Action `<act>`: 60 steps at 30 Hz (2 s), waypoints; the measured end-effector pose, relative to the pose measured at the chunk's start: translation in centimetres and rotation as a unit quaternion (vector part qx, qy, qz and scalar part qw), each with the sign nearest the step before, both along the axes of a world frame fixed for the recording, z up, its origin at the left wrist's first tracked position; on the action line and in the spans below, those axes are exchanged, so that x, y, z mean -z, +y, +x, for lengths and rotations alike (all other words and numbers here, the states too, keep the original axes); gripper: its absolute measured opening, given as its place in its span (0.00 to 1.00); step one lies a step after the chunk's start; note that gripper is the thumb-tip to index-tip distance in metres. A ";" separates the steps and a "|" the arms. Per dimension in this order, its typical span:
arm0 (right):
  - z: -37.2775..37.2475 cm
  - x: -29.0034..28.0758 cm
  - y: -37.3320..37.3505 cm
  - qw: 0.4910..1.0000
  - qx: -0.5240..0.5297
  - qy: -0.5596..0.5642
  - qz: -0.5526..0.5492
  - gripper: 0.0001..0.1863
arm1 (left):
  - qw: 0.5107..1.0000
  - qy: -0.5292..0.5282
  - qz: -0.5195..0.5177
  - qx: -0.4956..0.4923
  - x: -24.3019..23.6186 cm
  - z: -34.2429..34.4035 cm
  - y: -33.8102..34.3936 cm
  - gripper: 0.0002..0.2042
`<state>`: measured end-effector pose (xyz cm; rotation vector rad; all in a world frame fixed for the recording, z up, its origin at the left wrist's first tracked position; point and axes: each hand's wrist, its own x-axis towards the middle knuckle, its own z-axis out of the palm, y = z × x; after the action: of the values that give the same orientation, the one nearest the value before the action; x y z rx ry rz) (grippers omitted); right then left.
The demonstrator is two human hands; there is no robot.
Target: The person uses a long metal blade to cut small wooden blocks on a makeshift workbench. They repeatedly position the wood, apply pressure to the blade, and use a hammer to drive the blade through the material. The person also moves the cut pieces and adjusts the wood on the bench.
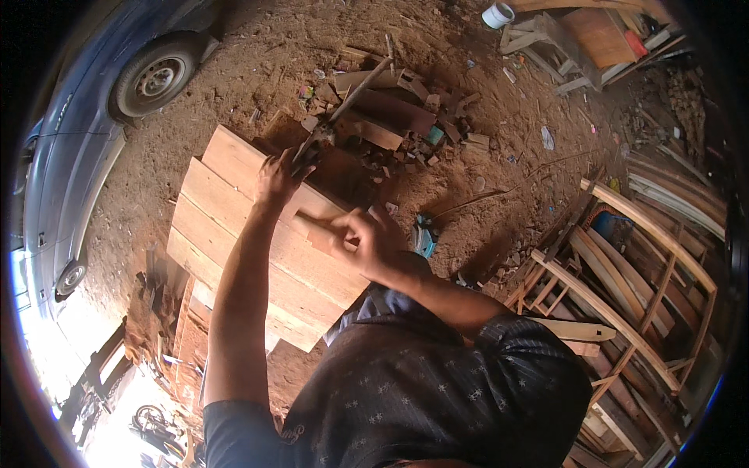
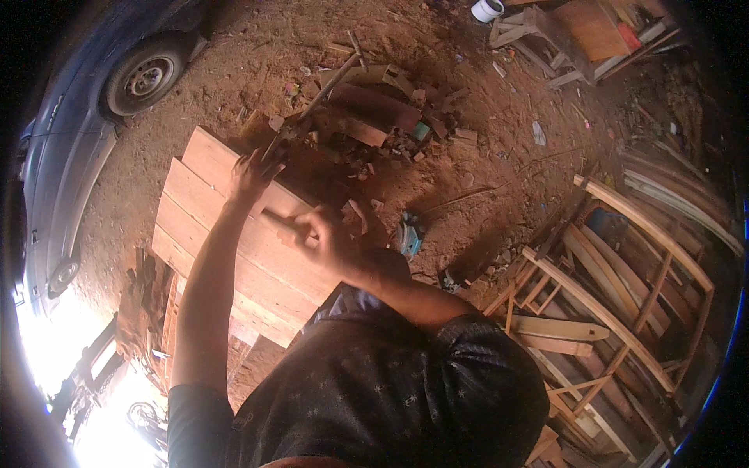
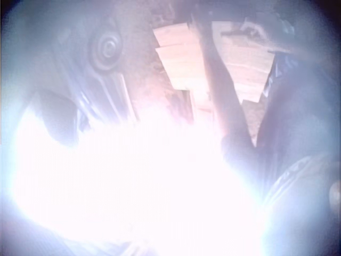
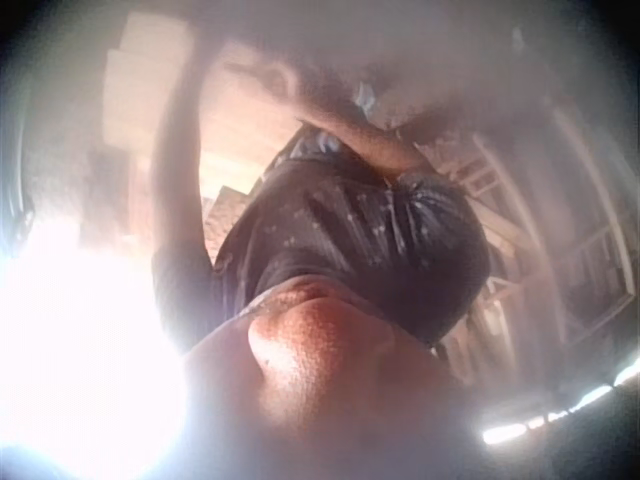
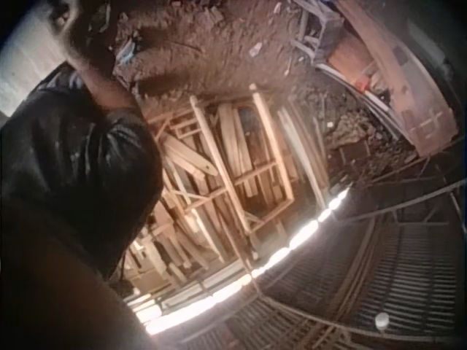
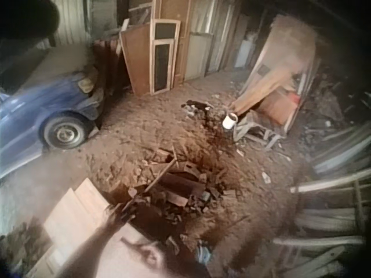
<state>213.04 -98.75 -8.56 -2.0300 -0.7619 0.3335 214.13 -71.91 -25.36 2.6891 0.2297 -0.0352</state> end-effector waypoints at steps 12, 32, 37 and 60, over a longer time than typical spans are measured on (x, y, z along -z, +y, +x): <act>-5.1 6.6 -2.1 0.982 -0.077 -0.025 -0.169 0.41 | 0.999 -0.011 -0.039 0.017 -2.0 0.8 -0.8 0.26; 5.5 20.3 0.4 0.947 0.060 0.298 -0.102 0.40 | 0.997 -0.010 -0.075 0.009 -2.1 0.9 -1.2 0.31; 3.2 17.3 0.6 0.974 0.106 0.169 0.105 0.28 | 0.999 -0.041 -0.033 -0.002 -1.4 0.3 -0.8 0.35; 15.8 5.7 12.2 0.784 -0.347 -0.391 -0.335 0.23 | 0.999 0.025 0.002 -0.044 -4.7 -1.2 -1.2 0.34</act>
<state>228.80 -86.53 -14.28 -2.4742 -2.1971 0.1539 212.94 -73.09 -20.67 2.6817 0.3638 -0.0757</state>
